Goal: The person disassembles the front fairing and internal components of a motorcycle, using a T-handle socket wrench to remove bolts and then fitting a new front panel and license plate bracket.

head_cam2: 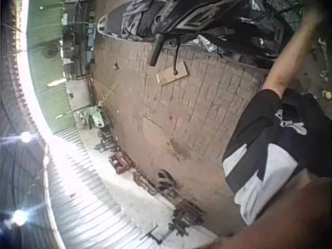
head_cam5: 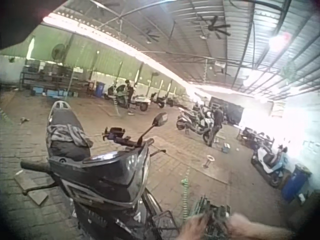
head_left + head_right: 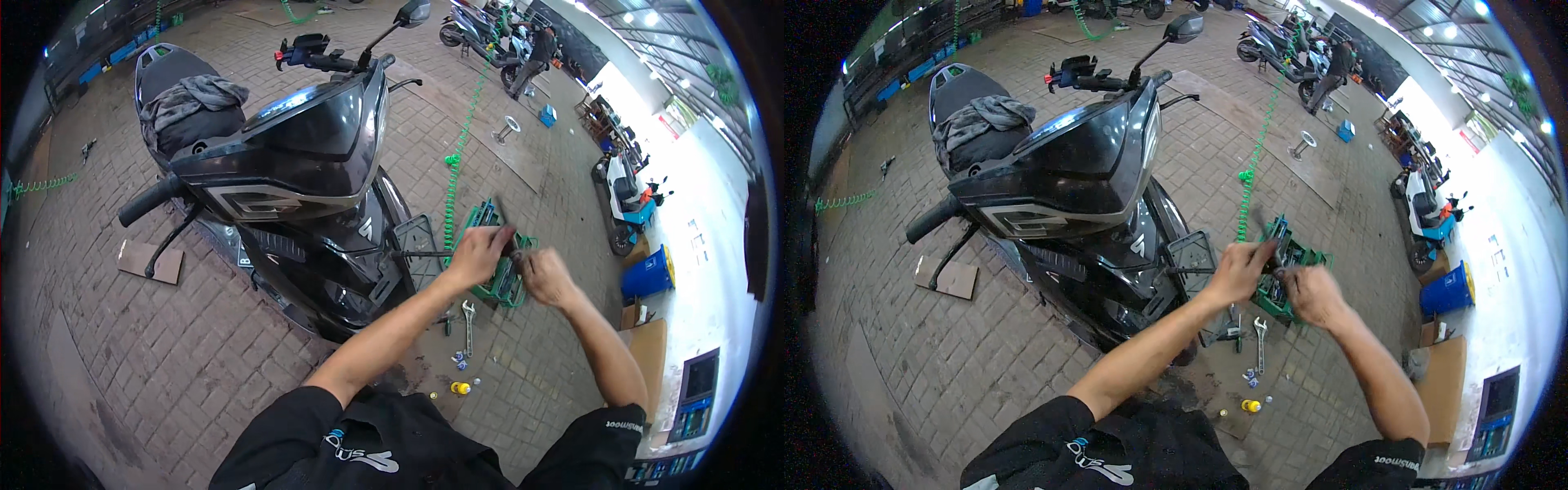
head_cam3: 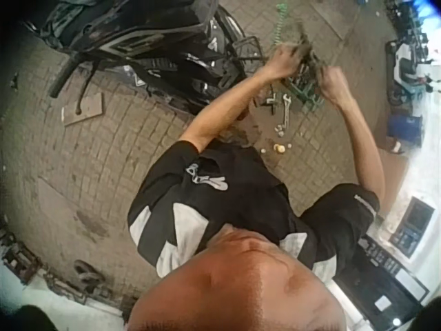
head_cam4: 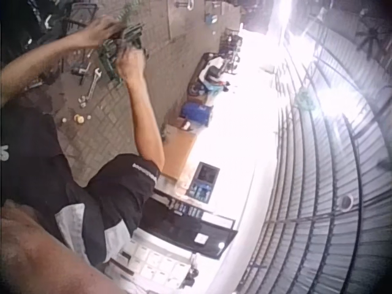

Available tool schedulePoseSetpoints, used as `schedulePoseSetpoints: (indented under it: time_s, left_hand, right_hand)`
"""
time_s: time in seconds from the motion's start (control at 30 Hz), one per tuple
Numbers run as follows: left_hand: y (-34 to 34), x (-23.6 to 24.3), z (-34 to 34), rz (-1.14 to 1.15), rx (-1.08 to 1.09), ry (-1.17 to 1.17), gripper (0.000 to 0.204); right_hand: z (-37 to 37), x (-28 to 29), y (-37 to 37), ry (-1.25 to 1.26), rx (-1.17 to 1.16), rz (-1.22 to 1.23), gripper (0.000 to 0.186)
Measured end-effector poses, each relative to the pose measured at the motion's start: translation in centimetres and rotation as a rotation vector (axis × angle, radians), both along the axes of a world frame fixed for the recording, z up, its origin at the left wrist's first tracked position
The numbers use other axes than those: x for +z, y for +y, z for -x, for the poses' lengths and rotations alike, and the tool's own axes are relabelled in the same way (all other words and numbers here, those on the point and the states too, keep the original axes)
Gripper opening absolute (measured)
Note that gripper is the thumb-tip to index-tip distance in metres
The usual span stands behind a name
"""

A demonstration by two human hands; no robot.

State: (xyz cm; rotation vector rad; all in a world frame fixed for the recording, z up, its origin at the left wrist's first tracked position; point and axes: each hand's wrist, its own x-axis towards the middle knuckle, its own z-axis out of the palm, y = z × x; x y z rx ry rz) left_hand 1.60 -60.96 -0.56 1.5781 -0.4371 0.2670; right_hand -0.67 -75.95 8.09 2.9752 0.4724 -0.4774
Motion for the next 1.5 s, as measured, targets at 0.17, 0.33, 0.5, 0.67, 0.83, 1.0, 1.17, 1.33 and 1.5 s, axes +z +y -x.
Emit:
schedulePoseSetpoints:
  time_s: [0.17,0.33,0.5,0.67,0.83,1.0,1.17,1.33,1.5]
  left_hand:
    - [0.2,0.2,-1.8,0.0,-0.093,0.384,0.059]
    - [-1.8,-5.6,0.1,0.205,0.08,-0.337,0.06]
    - [-1.4,-5.1,1.9,0.066,0.146,-0.632,0.068]
    - [-0.8,-5.0,0.9,0.078,0.05,-0.434,0.044]
    - [-2.4,-3.3,-1.2,0.132,0.111,0.113,0.035]
    - [-0.1,-0.8,-0.7,0.162,-0.1,0.217,0.056]
    - [-1.4,-2.0,-1.9,0.276,-0.23,0.231,0.056]
    - [-0.8,-1.7,-1.9,0.152,-0.208,0.367,0.066]
    - [-0.5,-3.8,-4.1,0.152,-0.443,0.437,0.071]
  right_hand:
    - [0.0,1.9,0.6,-0.095,-0.007,-0.181,0.028]
    - [-1.3,5.0,1.5,-0.626,0.818,0.231,0.043]
    - [-3.7,4.0,0.7,-0.548,0.855,0.225,0.043]
    - [-1.6,2.1,0.3,-0.374,0.28,0.129,0.03]
    - [0.3,0.7,0.0,-0.193,0.05,0.086,0.029]
    - [0.1,1.3,0.9,-0.116,0.012,0.024,0.03]
    - [0.4,1.0,0.0,-0.13,0.043,0.08,0.032]
    - [0.6,0.1,-0.3,-0.158,-0.016,-0.088,0.032]
    - [0.7,-0.6,-0.5,-0.182,-0.018,-0.082,0.034]
